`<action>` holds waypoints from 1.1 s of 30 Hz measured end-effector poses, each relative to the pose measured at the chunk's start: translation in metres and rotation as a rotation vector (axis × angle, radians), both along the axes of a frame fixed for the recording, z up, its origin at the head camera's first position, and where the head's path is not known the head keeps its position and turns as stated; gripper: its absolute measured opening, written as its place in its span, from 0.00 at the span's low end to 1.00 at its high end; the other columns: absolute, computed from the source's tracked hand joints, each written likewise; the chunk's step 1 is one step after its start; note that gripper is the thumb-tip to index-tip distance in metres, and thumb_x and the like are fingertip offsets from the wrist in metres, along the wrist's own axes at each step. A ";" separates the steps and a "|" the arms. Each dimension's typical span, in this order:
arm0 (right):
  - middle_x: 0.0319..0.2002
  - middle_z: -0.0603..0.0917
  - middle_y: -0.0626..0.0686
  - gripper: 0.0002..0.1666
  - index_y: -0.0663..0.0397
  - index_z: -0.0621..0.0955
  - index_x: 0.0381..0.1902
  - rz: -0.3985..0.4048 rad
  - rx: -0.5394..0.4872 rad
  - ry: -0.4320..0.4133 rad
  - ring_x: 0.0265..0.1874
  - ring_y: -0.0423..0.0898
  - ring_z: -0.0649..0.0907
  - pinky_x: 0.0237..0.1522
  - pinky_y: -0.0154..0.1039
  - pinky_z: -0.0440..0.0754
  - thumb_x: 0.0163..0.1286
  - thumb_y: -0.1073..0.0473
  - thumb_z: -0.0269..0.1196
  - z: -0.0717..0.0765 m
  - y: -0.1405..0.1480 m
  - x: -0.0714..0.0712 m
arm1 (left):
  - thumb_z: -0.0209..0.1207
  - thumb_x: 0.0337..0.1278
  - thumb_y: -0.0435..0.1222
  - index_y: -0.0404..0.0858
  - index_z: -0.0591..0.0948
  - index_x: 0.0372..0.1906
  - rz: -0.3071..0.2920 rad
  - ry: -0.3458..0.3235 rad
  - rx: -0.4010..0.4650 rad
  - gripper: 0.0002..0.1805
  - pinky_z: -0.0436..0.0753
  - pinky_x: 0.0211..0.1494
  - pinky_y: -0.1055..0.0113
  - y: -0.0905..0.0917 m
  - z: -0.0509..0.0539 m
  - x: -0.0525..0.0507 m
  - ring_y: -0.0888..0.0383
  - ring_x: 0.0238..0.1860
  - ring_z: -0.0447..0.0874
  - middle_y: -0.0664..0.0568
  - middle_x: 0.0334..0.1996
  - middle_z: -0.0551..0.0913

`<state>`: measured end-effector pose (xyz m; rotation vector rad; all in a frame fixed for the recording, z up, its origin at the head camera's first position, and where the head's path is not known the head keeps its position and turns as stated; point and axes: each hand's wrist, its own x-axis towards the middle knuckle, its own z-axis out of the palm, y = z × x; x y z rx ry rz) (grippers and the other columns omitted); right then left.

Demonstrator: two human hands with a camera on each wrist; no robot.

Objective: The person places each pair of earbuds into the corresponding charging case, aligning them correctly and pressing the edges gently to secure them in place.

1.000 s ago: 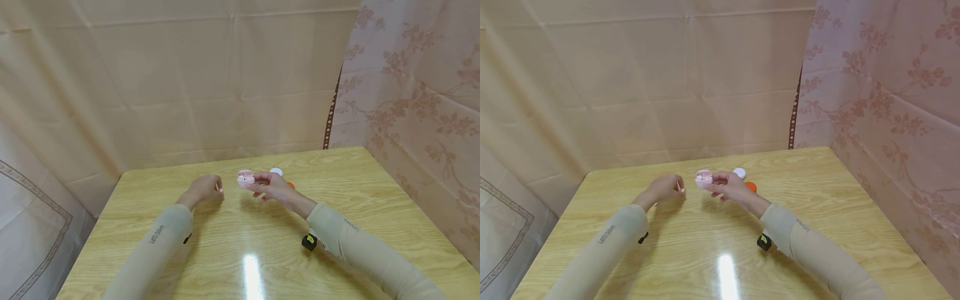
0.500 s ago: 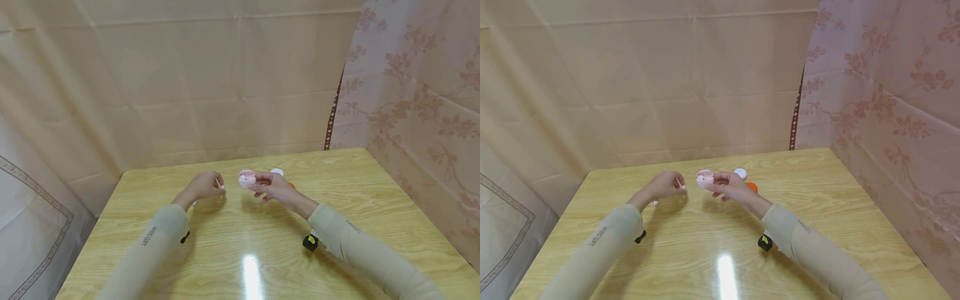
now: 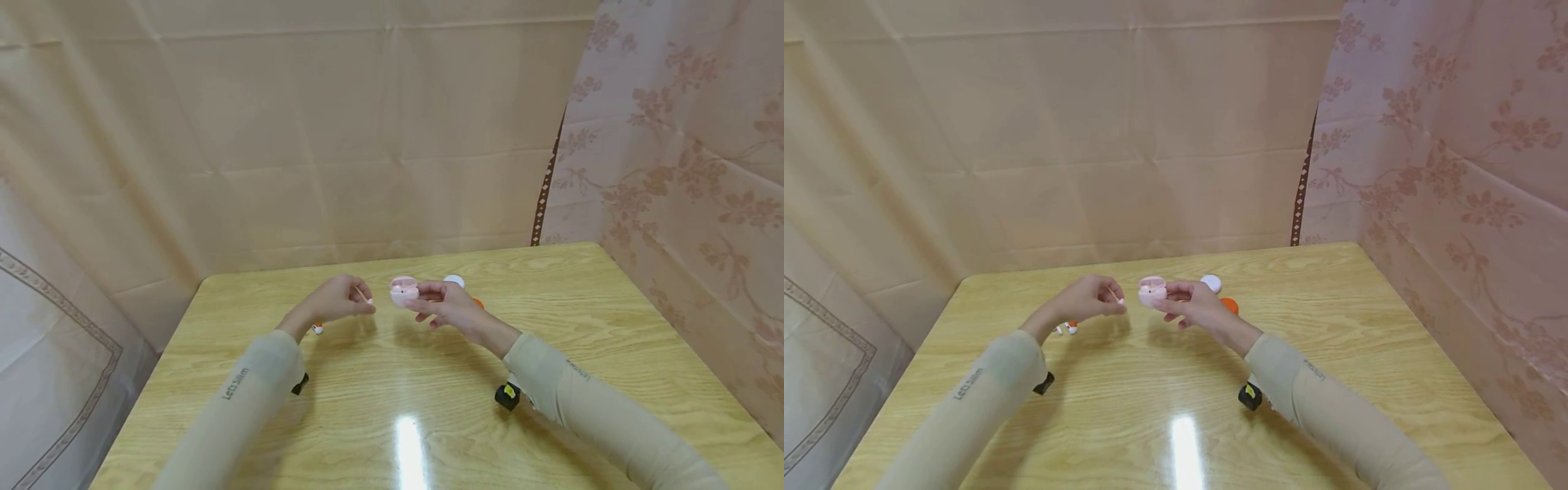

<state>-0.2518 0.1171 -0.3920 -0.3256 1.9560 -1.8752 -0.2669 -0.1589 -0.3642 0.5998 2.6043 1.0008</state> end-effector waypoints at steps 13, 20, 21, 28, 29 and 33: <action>0.45 0.87 0.53 0.26 0.63 0.78 0.60 0.018 0.010 0.006 0.36 0.46 0.85 0.32 0.37 0.82 0.70 0.56 0.69 0.000 0.002 0.000 | 0.71 0.61 0.41 0.39 0.81 0.44 -0.006 -0.023 0.175 0.13 0.80 0.42 0.59 0.003 0.000 -0.001 0.36 0.42 0.84 0.43 0.34 0.86; 0.46 0.87 0.54 0.27 0.63 0.77 0.60 0.021 0.013 0.003 0.36 0.46 0.85 0.31 0.36 0.82 0.69 0.55 0.70 0.000 0.003 0.001 | 0.70 0.61 0.37 0.38 0.81 0.43 -0.010 0.013 0.242 0.11 0.83 0.43 0.53 0.006 0.002 0.002 0.38 0.40 0.84 0.47 0.34 0.86; 0.46 0.87 0.54 0.27 0.63 0.77 0.60 0.020 0.014 0.002 0.36 0.46 0.85 0.32 0.37 0.82 0.69 0.55 0.70 0.000 0.003 0.001 | 0.70 0.61 0.37 0.38 0.82 0.43 -0.010 0.021 0.249 0.11 0.83 0.42 0.53 0.006 0.002 0.003 0.38 0.39 0.84 0.48 0.33 0.86; 0.48 0.87 0.57 0.27 0.63 0.77 0.60 0.026 0.019 0.001 0.36 0.46 0.86 0.33 0.38 0.83 0.69 0.54 0.70 0.000 0.004 0.002 | 0.70 0.61 0.36 0.38 0.82 0.44 0.002 0.057 0.277 0.11 0.81 0.37 0.65 0.009 0.007 0.005 0.47 0.37 0.84 0.49 0.34 0.86; 0.47 0.87 0.56 0.27 0.63 0.77 0.60 0.028 0.019 0.003 0.36 0.46 0.85 0.33 0.38 0.83 0.69 0.54 0.70 0.000 0.004 0.002 | 0.70 0.61 0.36 0.38 0.82 0.44 0.004 0.060 0.277 0.11 0.81 0.37 0.65 0.009 0.007 0.005 0.48 0.37 0.84 0.49 0.34 0.86; 0.48 0.87 0.59 0.27 0.63 0.78 0.61 0.040 0.017 0.019 0.36 0.46 0.85 0.32 0.38 0.82 0.70 0.54 0.70 -0.001 0.004 0.002 | 0.70 0.61 0.36 0.37 0.82 0.44 0.001 0.098 0.287 0.11 0.82 0.37 0.65 0.009 0.008 0.005 0.51 0.36 0.85 0.50 0.34 0.86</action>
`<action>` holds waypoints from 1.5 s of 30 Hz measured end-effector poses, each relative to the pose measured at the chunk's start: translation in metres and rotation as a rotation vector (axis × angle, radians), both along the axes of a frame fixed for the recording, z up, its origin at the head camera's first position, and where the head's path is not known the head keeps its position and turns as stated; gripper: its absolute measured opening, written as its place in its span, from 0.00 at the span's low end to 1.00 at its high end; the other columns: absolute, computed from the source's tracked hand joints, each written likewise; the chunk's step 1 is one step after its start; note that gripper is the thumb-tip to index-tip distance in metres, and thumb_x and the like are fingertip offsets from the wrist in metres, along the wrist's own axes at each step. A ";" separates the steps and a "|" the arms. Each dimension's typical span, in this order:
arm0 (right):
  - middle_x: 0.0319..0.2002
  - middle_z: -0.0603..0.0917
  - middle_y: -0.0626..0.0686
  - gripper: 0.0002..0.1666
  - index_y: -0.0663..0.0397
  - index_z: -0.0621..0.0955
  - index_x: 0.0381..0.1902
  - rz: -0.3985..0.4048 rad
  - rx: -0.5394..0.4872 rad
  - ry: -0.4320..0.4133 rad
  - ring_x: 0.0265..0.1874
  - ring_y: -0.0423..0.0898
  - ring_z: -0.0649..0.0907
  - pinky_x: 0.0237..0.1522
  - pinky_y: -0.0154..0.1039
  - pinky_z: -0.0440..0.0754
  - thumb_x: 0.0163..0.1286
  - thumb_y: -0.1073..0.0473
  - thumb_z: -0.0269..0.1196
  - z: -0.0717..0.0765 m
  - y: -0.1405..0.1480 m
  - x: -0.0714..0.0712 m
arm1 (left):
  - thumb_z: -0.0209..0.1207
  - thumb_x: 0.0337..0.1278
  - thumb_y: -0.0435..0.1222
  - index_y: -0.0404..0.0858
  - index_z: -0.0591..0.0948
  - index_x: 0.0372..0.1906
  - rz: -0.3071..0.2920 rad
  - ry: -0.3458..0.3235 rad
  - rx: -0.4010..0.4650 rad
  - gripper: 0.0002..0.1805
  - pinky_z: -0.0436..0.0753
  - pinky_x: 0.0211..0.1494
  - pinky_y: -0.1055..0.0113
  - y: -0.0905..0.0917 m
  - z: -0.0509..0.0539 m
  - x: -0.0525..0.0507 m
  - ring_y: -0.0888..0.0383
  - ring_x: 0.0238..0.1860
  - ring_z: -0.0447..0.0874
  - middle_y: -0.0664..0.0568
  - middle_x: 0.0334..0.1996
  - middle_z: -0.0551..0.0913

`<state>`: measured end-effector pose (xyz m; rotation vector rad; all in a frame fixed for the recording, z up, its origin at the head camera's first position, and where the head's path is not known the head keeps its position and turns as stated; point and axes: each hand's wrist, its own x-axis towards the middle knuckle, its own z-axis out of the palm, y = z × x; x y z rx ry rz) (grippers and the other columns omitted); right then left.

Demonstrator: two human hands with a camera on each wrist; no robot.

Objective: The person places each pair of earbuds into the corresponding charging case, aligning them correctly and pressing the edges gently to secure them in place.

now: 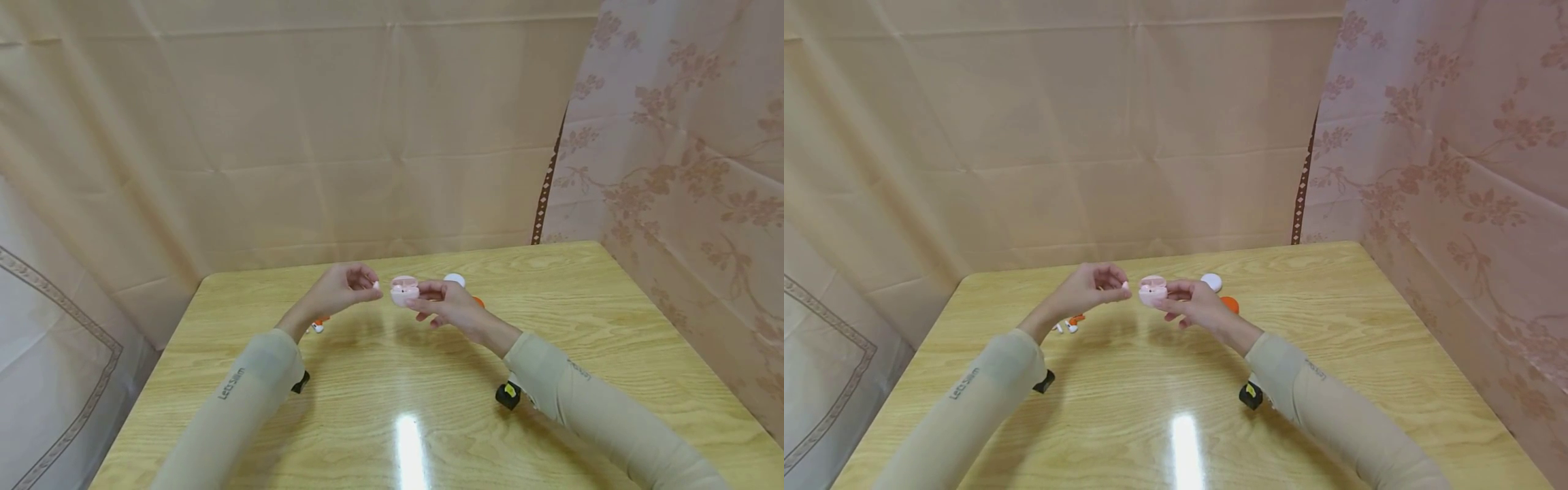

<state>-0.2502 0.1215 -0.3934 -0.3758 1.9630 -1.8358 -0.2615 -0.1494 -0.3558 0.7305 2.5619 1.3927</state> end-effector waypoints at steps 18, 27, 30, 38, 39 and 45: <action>0.47 0.87 0.54 0.28 0.62 0.78 0.62 -0.010 0.006 0.004 0.36 0.47 0.86 0.32 0.37 0.82 0.69 0.55 0.70 0.001 -0.003 -0.001 | 0.69 0.63 0.39 0.37 0.82 0.48 -0.010 -0.028 0.104 0.13 0.85 0.40 0.60 0.005 0.009 -0.002 0.45 0.38 0.85 0.48 0.37 0.87; 0.50 0.86 0.59 0.27 0.62 0.78 0.62 0.008 0.012 0.013 0.36 0.47 0.85 0.34 0.41 0.83 0.70 0.55 0.69 0.000 -0.002 -0.001 | 0.69 0.63 0.41 0.38 0.83 0.48 -0.025 -0.046 0.116 0.15 0.84 0.45 0.52 0.013 0.012 0.001 0.50 0.39 0.87 0.46 0.39 0.89; 0.50 0.86 0.60 0.27 0.62 0.78 0.62 0.009 0.015 0.017 0.36 0.47 0.85 0.34 0.41 0.83 0.70 0.54 0.69 -0.001 -0.002 0.000 | 0.69 0.63 0.42 0.38 0.83 0.49 -0.023 -0.051 0.113 0.16 0.84 0.47 0.55 0.016 0.014 0.002 0.49 0.42 0.87 0.44 0.40 0.89; 0.49 0.87 0.59 0.25 0.58 0.80 0.60 0.004 0.017 0.002 0.37 0.47 0.86 0.34 0.41 0.83 0.69 0.54 0.70 -0.002 -0.001 -0.001 | 0.69 0.63 0.41 0.39 0.84 0.50 -0.029 -0.028 0.084 0.15 0.81 0.42 0.58 0.024 0.015 0.003 0.50 0.44 0.87 0.52 0.38 0.89; 0.50 0.87 0.60 0.25 0.58 0.80 0.60 0.003 0.019 -0.001 0.37 0.47 0.86 0.34 0.41 0.83 0.69 0.54 0.70 -0.002 -0.001 -0.001 | 0.69 0.63 0.41 0.41 0.84 0.49 -0.030 -0.021 0.077 0.14 0.81 0.40 0.59 0.024 0.015 0.003 0.51 0.43 0.86 0.53 0.38 0.89; 0.53 0.85 0.63 0.25 0.57 0.81 0.60 -0.003 0.028 -0.009 0.38 0.48 0.86 0.35 0.41 0.82 0.68 0.53 0.71 -0.001 -0.002 -0.001 | 0.69 0.63 0.40 0.42 0.85 0.48 -0.051 0.008 0.069 0.12 0.78 0.34 0.62 0.026 0.016 0.002 0.52 0.42 0.85 0.53 0.37 0.89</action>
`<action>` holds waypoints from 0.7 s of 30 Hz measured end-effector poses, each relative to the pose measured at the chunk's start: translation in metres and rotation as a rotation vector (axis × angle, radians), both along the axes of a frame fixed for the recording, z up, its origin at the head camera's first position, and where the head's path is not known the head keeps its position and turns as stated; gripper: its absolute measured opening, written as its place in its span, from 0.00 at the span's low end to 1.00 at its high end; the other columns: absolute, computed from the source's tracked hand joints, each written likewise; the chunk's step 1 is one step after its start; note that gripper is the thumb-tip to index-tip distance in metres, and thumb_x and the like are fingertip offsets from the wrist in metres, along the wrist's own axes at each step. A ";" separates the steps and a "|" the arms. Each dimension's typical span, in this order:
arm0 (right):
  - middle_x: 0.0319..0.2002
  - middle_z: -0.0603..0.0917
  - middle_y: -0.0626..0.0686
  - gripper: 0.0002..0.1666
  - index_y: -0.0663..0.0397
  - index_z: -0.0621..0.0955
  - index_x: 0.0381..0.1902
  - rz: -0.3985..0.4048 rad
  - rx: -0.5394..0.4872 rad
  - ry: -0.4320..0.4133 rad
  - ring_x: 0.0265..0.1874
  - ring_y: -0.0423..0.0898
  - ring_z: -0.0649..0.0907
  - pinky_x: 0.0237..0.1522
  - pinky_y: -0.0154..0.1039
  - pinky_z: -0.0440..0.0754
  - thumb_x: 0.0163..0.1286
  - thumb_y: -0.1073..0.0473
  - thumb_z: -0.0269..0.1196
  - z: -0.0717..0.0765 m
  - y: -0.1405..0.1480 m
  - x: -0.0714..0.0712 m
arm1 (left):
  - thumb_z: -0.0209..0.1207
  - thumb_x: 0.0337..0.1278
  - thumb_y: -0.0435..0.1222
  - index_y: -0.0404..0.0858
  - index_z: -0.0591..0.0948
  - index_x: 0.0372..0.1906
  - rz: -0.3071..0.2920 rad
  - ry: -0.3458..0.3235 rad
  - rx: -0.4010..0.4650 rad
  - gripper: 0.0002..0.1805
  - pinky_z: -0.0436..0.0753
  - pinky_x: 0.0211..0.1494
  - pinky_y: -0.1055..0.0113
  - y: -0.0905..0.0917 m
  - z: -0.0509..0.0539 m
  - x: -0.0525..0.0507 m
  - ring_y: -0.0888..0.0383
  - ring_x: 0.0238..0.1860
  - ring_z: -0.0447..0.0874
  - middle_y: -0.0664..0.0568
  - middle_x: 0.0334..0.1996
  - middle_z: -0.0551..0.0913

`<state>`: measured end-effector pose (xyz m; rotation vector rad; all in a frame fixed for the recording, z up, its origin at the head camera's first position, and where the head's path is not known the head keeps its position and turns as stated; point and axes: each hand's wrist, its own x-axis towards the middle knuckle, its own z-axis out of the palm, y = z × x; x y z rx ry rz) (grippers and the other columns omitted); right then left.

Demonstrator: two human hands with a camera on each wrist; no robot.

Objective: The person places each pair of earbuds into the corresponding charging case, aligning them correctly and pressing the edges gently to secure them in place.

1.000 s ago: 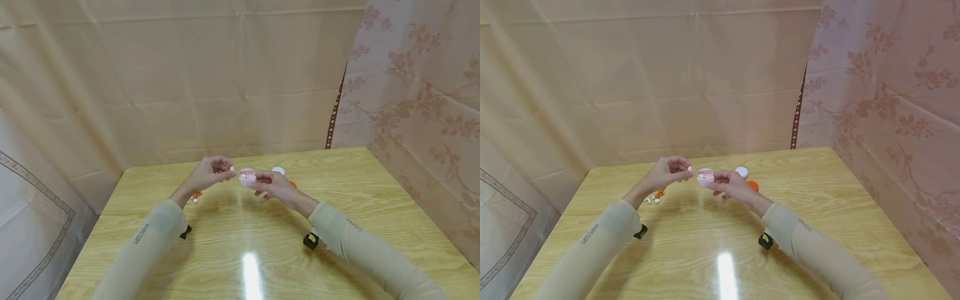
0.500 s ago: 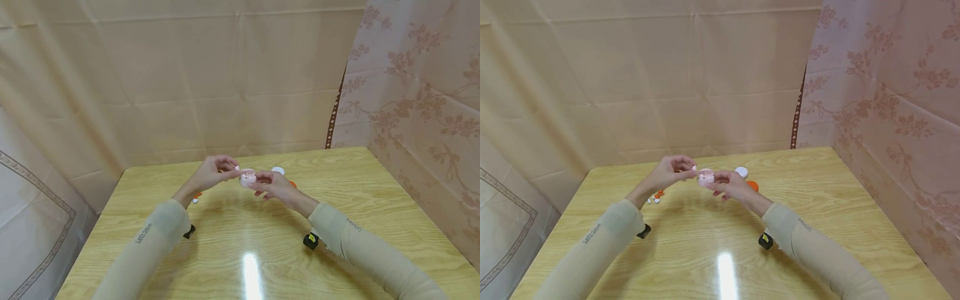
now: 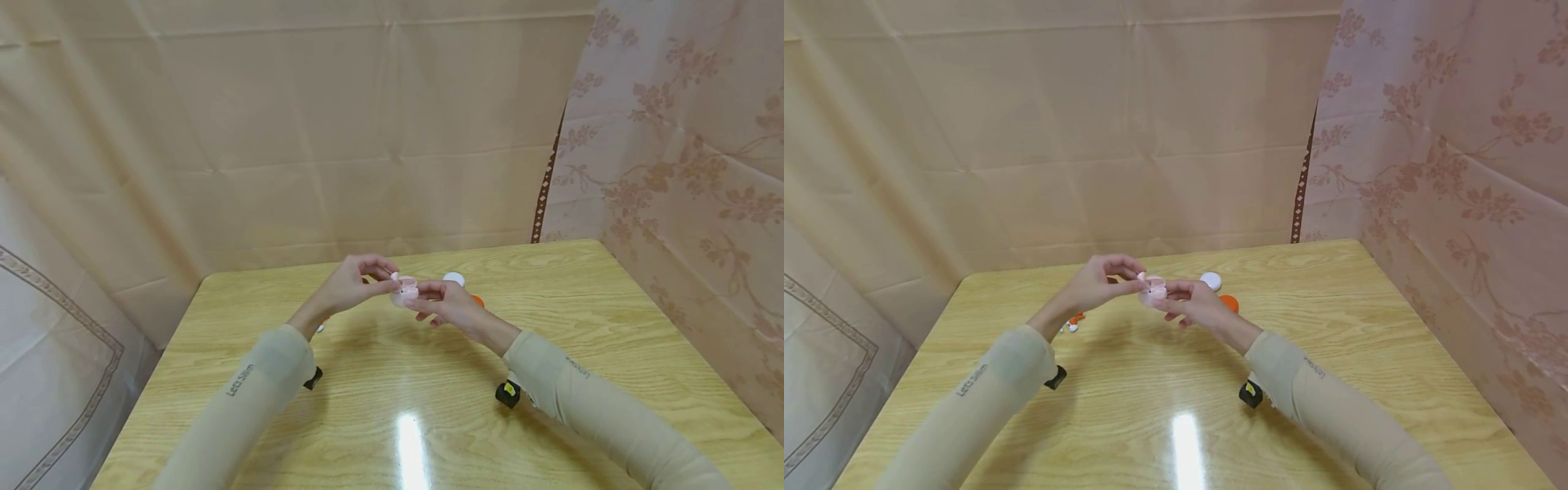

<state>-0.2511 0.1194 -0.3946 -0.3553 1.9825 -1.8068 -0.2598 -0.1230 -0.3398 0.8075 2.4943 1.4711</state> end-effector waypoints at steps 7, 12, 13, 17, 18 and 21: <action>0.49 0.87 0.58 0.26 0.57 0.80 0.60 -0.003 -0.002 -0.001 0.38 0.48 0.86 0.37 0.44 0.83 0.69 0.53 0.71 0.001 -0.001 0.000 | 0.67 0.65 0.41 0.42 0.85 0.50 -0.013 0.009 -0.023 0.12 0.80 0.38 0.60 0.002 0.002 -0.001 0.53 0.42 0.83 0.54 0.38 0.88; 0.47 0.88 0.54 0.25 0.57 0.80 0.60 0.003 -0.003 0.001 0.38 0.48 0.86 0.37 0.44 0.83 0.69 0.53 0.70 0.001 0.000 0.000 | 0.67 0.65 0.41 0.42 0.86 0.51 -0.025 0.012 -0.036 0.13 0.81 0.39 0.59 0.003 0.003 0.000 0.52 0.40 0.83 0.54 0.39 0.87; 0.47 0.88 0.54 0.25 0.57 0.80 0.60 0.005 -0.004 0.002 0.38 0.48 0.86 0.37 0.44 0.83 0.69 0.53 0.70 0.001 -0.001 0.000 | 0.67 0.65 0.41 0.42 0.86 0.51 -0.028 0.015 -0.035 0.13 0.81 0.39 0.59 0.003 0.003 0.000 0.52 0.40 0.83 0.53 0.39 0.87; 0.50 0.87 0.59 0.25 0.57 0.80 0.60 0.015 -0.006 0.003 0.39 0.49 0.86 0.36 0.43 0.82 0.69 0.53 0.70 0.001 -0.001 0.000 | 0.66 0.66 0.40 0.40 0.86 0.52 -0.040 0.027 -0.034 0.13 0.80 0.37 0.61 0.004 0.003 0.001 0.50 0.39 0.82 0.53 0.39 0.87; 0.51 0.87 0.60 0.25 0.56 0.81 0.60 0.015 -0.004 0.002 0.39 0.49 0.86 0.36 0.42 0.82 0.69 0.53 0.70 0.001 -0.001 0.000 | 0.66 0.66 0.40 0.40 0.86 0.52 -0.044 0.030 -0.034 0.13 0.79 0.35 0.62 0.005 0.003 0.001 0.49 0.38 0.82 0.53 0.39 0.88; 0.53 0.85 0.63 0.25 0.56 0.80 0.60 0.016 0.000 0.001 0.39 0.49 0.86 0.35 0.42 0.82 0.69 0.53 0.70 0.001 -0.002 0.000 | 0.66 0.66 0.40 0.41 0.86 0.51 -0.053 0.033 -0.041 0.13 0.78 0.32 0.63 0.006 0.002 0.001 0.48 0.35 0.82 0.54 0.38 0.88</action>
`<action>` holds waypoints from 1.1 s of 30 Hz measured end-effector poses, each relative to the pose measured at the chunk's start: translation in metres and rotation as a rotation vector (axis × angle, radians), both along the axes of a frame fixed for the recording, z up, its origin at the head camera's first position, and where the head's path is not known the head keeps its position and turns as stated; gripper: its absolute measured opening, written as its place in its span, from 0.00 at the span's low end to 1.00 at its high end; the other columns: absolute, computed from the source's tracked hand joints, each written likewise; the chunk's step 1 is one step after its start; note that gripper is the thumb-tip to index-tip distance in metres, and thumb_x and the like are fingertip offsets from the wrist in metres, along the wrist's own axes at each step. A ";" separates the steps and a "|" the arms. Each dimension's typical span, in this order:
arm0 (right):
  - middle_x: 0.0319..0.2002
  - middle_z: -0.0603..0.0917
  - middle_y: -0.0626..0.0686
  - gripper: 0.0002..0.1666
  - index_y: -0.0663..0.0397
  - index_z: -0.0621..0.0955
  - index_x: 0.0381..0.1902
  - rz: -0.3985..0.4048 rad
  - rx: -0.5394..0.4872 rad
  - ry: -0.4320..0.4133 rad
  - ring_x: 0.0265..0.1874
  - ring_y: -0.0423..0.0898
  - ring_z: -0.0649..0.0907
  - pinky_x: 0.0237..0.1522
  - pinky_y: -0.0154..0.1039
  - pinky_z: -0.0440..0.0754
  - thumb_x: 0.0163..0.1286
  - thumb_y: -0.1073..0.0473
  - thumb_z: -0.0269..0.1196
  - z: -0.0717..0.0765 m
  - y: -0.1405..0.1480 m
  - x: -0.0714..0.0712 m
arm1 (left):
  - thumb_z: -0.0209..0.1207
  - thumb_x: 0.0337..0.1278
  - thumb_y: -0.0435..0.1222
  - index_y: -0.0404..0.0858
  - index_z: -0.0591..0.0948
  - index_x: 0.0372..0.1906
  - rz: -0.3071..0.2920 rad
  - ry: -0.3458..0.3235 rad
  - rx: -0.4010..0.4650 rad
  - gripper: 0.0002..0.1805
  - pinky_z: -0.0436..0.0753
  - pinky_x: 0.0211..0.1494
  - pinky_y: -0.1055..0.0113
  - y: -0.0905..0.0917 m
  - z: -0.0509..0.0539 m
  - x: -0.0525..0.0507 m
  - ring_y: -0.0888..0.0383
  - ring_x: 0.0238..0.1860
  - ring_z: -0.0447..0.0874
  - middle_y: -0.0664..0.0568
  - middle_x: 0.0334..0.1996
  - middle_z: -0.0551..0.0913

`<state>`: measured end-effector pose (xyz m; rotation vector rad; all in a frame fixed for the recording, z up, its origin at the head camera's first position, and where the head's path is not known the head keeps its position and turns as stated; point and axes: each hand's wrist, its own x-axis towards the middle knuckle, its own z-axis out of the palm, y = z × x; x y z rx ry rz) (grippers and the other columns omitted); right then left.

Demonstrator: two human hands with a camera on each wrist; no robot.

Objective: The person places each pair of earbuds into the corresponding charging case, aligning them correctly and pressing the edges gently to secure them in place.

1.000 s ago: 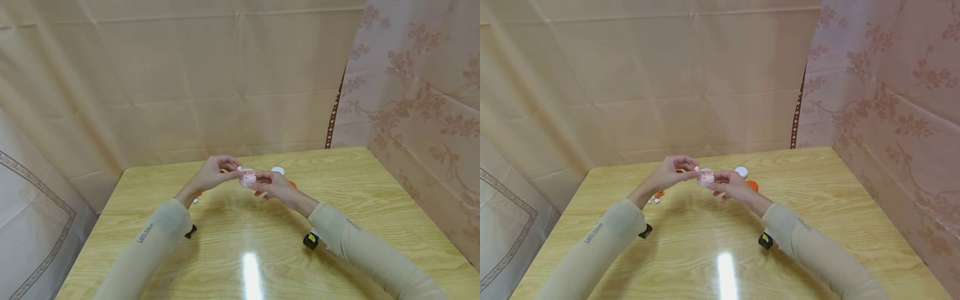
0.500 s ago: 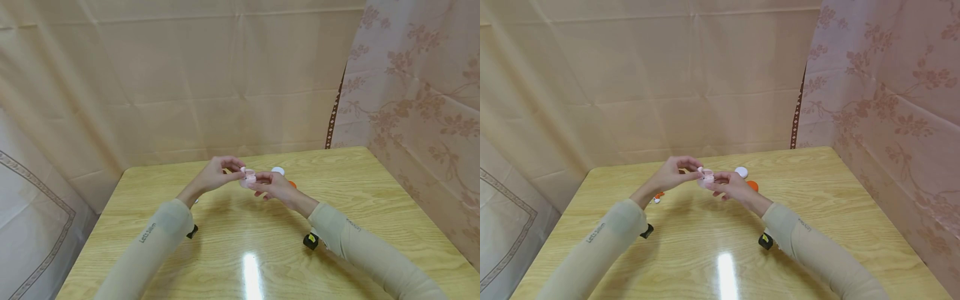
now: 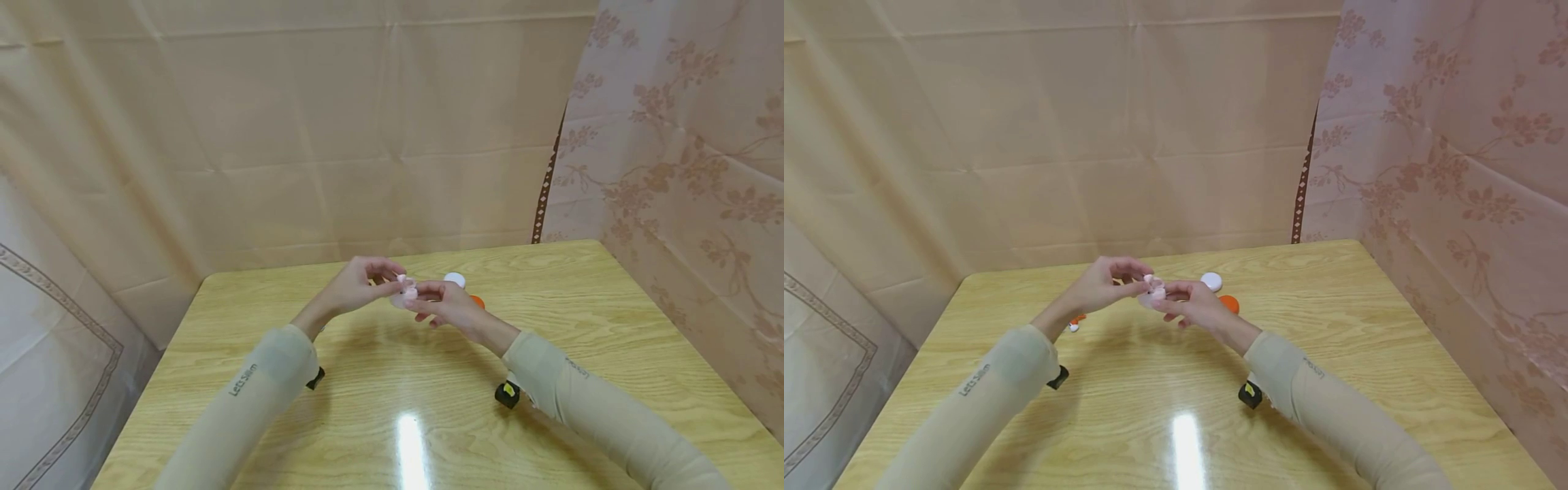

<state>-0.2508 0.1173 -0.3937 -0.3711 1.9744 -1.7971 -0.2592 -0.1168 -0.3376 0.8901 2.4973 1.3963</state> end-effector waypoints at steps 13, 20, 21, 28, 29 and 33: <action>0.55 0.84 0.66 0.25 0.56 0.80 0.60 0.000 0.013 -0.002 0.40 0.49 0.86 0.42 0.50 0.84 0.69 0.53 0.70 0.001 -0.001 0.001 | 0.66 0.67 0.41 0.41 0.87 0.52 -0.017 0.037 -0.014 0.13 0.80 0.27 0.63 0.003 -0.002 0.000 0.50 0.22 0.78 0.55 0.37 0.88; 0.51 0.86 0.59 0.26 0.55 0.81 0.60 0.003 0.008 0.001 0.40 0.49 0.86 0.39 0.47 0.83 0.68 0.53 0.71 -0.001 -0.001 0.000 | 0.66 0.66 0.40 0.41 0.87 0.51 -0.030 0.051 -0.019 0.12 0.80 0.26 0.63 0.003 -0.001 0.001 0.40 0.24 0.79 0.55 0.36 0.87; 0.50 0.87 0.58 0.26 0.55 0.81 0.60 0.004 0.008 0.002 0.40 0.49 0.86 0.39 0.47 0.83 0.68 0.52 0.71 -0.001 -0.001 0.000 | 0.66 0.66 0.40 0.41 0.87 0.51 -0.032 0.053 -0.019 0.12 0.80 0.26 0.62 0.003 -0.001 0.002 0.41 0.24 0.79 0.55 0.36 0.87; 0.53 0.85 0.63 0.25 0.56 0.81 0.60 0.009 0.002 0.003 0.39 0.49 0.86 0.39 0.47 0.83 0.68 0.53 0.71 -0.001 0.000 0.000 | 0.66 0.66 0.39 0.38 0.87 0.50 -0.045 0.060 -0.008 0.13 0.82 0.28 0.63 0.005 -0.002 0.001 0.50 0.24 0.80 0.52 0.35 0.87; 0.54 0.84 0.65 0.25 0.56 0.81 0.60 0.010 0.000 0.003 0.39 0.49 0.86 0.39 0.47 0.83 0.68 0.53 0.71 -0.001 0.000 0.000 | 0.66 0.66 0.39 0.38 0.87 0.50 -0.046 0.062 -0.007 0.12 0.82 0.28 0.63 0.005 -0.002 0.001 0.52 0.24 0.79 0.52 0.35 0.87; 0.55 0.83 0.65 0.26 0.55 0.81 0.60 0.015 0.001 0.008 0.40 0.50 0.86 0.39 0.47 0.83 0.68 0.52 0.71 -0.002 0.000 0.000 | 0.66 0.66 0.38 0.38 0.87 0.51 -0.047 0.063 -0.006 0.12 0.84 0.29 0.59 0.005 -0.002 0.001 0.53 0.23 0.81 0.52 0.35 0.87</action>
